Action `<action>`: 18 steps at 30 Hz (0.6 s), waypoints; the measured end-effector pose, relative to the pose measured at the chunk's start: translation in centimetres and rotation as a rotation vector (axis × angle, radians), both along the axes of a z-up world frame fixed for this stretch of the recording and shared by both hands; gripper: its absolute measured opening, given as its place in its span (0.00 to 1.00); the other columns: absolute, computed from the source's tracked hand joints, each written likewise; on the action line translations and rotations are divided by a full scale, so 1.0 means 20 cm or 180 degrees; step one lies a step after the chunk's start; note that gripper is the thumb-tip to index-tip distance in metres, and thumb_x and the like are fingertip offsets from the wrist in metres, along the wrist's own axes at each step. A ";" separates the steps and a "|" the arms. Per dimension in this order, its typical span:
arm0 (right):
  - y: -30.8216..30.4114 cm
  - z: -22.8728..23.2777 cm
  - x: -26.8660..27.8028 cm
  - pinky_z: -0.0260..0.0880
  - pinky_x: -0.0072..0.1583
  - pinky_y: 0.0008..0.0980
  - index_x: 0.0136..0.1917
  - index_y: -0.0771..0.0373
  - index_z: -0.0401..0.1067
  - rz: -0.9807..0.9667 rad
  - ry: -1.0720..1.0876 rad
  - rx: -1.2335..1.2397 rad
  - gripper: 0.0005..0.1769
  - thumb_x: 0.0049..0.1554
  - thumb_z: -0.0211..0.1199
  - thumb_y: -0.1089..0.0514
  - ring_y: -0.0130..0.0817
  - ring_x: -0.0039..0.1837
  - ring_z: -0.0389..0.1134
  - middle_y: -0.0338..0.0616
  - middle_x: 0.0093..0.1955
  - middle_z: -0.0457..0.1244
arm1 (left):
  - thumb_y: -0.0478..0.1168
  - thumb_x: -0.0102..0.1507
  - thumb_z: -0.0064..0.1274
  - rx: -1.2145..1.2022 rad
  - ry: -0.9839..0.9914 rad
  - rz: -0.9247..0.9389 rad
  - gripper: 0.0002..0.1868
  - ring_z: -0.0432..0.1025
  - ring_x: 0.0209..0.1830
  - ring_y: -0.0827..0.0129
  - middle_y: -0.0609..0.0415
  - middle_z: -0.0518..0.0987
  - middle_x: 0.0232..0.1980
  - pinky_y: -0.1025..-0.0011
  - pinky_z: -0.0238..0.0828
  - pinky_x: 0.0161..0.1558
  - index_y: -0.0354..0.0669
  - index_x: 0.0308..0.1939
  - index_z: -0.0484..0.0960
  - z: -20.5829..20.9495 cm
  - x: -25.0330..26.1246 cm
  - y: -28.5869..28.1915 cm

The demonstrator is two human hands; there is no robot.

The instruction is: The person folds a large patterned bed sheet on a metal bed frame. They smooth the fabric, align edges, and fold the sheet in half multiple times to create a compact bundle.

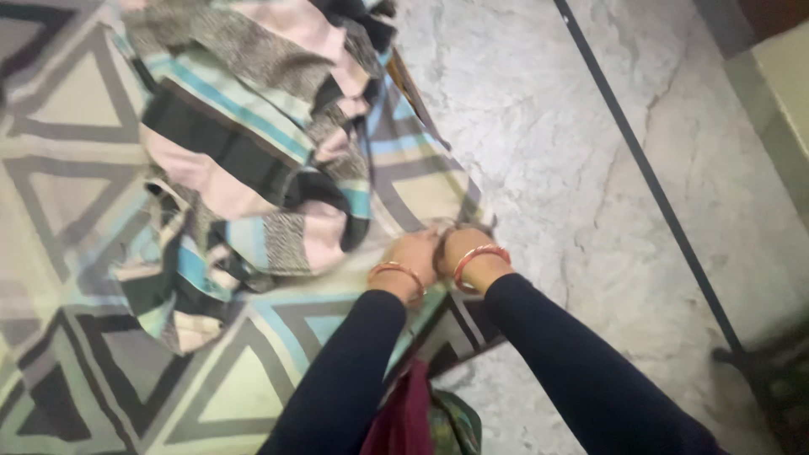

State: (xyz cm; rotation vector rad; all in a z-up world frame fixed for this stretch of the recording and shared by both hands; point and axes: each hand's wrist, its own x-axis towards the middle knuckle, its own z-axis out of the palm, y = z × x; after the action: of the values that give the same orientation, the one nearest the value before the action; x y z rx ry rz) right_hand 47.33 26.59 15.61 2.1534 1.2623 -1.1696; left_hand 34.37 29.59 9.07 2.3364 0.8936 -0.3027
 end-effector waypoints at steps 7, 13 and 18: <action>0.41 -0.04 -0.11 0.69 0.62 0.47 0.70 0.57 0.66 -0.0720 0.0506 0.2543 0.32 0.55 0.64 0.49 0.54 0.60 0.71 0.57 0.60 0.69 | 0.49 0.47 0.70 0.1483 0.0080 0.1289 0.50 0.44 0.80 0.46 0.51 0.51 0.79 0.24 0.48 0.62 0.62 0.72 0.66 0.27 -0.25 0.61; 0.63 -0.14 -0.29 0.66 0.66 0.45 0.76 0.55 0.59 -0.0663 0.1108 0.2332 0.43 0.52 0.70 0.48 0.56 0.67 0.66 0.62 0.68 0.63 | 0.48 0.59 0.64 0.1785 0.0460 0.1623 0.18 0.51 0.76 0.46 0.55 0.59 0.77 0.22 0.53 0.56 0.64 0.52 0.78 0.12 -0.38 0.91; 0.75 0.03 -0.41 0.79 0.57 0.52 0.80 0.44 0.45 -0.2144 0.1671 0.1392 0.53 0.48 0.69 0.48 0.52 0.68 0.66 0.52 0.75 0.54 | 0.51 0.64 0.59 0.0469 -0.0458 0.2832 0.20 0.74 0.54 0.39 0.38 0.82 0.52 0.48 0.71 0.57 0.46 0.53 0.77 0.07 -0.56 1.10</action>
State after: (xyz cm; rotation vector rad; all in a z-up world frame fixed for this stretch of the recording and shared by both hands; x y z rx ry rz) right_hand 39.10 41.64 16.18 2.8424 1.0690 -1.9818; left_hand 23.26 51.54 10.46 1.8112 1.7902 0.3054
